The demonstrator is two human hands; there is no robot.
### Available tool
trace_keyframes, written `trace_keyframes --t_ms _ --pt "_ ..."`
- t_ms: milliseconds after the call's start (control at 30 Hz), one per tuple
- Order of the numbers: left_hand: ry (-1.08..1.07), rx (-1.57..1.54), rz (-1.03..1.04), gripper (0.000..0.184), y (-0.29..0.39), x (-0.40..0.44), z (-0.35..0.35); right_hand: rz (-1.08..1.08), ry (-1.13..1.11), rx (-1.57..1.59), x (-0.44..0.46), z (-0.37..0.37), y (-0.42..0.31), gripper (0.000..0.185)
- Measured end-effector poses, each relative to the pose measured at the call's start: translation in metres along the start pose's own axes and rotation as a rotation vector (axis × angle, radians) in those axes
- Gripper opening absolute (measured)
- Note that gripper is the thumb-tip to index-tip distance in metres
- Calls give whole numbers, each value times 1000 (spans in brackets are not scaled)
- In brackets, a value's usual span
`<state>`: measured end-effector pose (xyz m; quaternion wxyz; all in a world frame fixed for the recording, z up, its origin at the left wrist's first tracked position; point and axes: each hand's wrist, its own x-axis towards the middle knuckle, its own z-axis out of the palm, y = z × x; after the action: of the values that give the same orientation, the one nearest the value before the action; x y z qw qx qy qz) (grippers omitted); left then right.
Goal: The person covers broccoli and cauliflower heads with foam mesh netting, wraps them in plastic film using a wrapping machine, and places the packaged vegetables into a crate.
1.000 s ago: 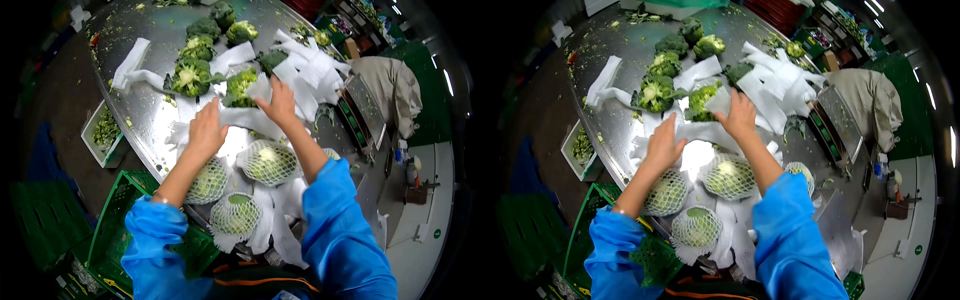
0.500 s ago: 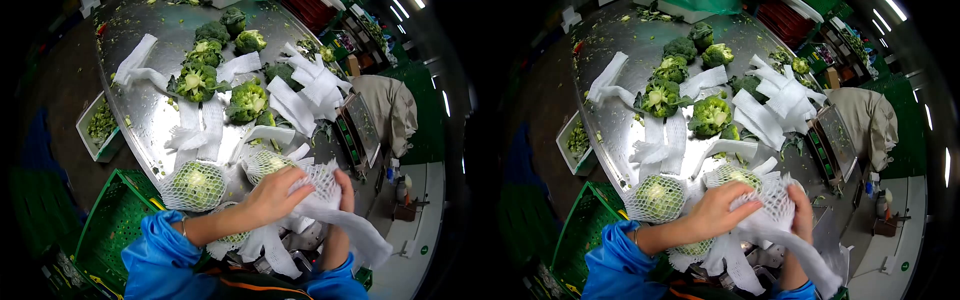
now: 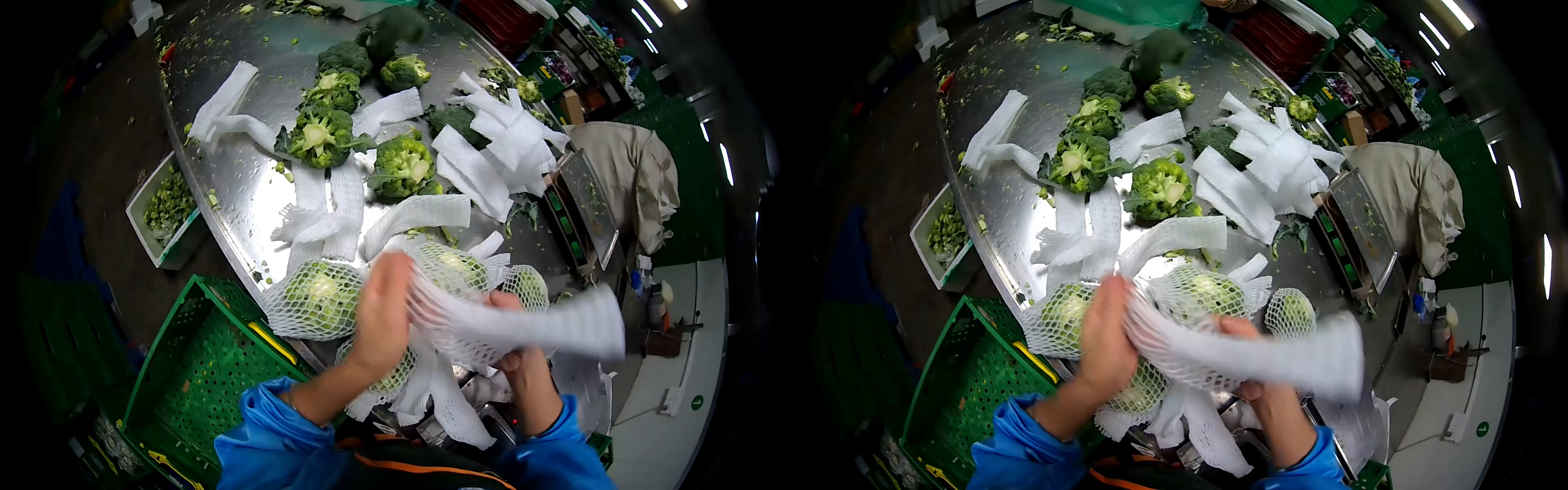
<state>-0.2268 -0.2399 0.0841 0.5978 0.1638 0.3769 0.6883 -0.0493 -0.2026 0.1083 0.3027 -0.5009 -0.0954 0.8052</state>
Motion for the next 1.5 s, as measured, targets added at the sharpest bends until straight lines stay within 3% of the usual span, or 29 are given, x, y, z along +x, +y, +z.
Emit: trace_keyframes --t_ms 33,67,133,167,200,300,367,433,533,633,700,767,800,867,900,967,1033,1067,1100,1133,1167,1233,1300,1367,1433,1500 --pt "30 -280 -146 17 15 17 -7 98 31 -61 0 -8 -3 36" --pt "60 -561 -291 18 27 29 -15 72 -80 -372 -10 -1 -15 42" --pt "-84 -317 -470 16 39 38 -25 -75 -377 -631 -1 -7 -45 48" --pt "-157 -194 -557 17 42 43 -32 -197 -559 -570 19 -8 -56 48" --pt "-380 -9 -536 27 38 46 -45 -306 -507 -557 25 -3 -68 44" --pt "-485 1057 -62 40 32 91 -56 -595 -157 -426 49 70 -80 35" --pt "-55 1192 29 45 32 147 -51 -499 -48 -694 124 64 -121 36" --pt "89 1397 175 46 15 208 -60 -637 211 -939 198 65 -147 39" --pt "104 1474 -12 48 -14 236 -52 -484 383 -1076 269 54 -138 57" --pt "147 1185 -160 63 -52 259 -73 -464 320 -941 317 23 -131 69" --pt "228 994 -239 68 -67 258 -72 -267 78 -715 305 26 -123 72" --pt "227 835 -224 63 -67 254 -72 -248 191 -815 311 8 -125 71" --pt "192 824 -157 60 -65 251 -71 -302 226 -714 301 -1 -124 63" --pt "124 808 -37 54 -33 227 -59 -386 155 -529 232 21 -120 50" --pt "90 689 -128 48 -9 208 -48 -453 150 -409 177 57 -110 39" --pt "-77 505 48 47 2 187 -54 -568 85 -618 111 56 -107 38" --pt "-302 -505 -406 46 11 152 -41 -635 -61 -591 37 78 -91 41" --pt "-402 -610 -532 47 -3 139 -44 -449 -317 -467 22 77 -93 43" --pt "-308 -451 -507 49 -16 124 -42 -264 -568 -333 12 74 -96 45" --pt "-342 -708 -583 45 -14 102 -26 -61 -589 -162 9 75 -95 46" --pt "-270 -774 -635 43 -35 94 -22 136 -613 7 6 77 -92 47" --pt "-283 -1000 -775 44 -42 58 -15 197 -575 208 2 52 -87 43" --pt "-257 -987 -798 46 -57 35 -29 -30 -530 198 -4 1 -66 39" --pt "-213 -968 -761 47 -57 22 -31 -301 -12 -232 -14 -57 -23 42" --pt "-142 -902 -701 46 -39 2 -22 -362 360 -735 -19 -90 25 54" --pt "-76 -589 -568 46 -36 -18 0 -289 126 11 -41 -57 43 59"
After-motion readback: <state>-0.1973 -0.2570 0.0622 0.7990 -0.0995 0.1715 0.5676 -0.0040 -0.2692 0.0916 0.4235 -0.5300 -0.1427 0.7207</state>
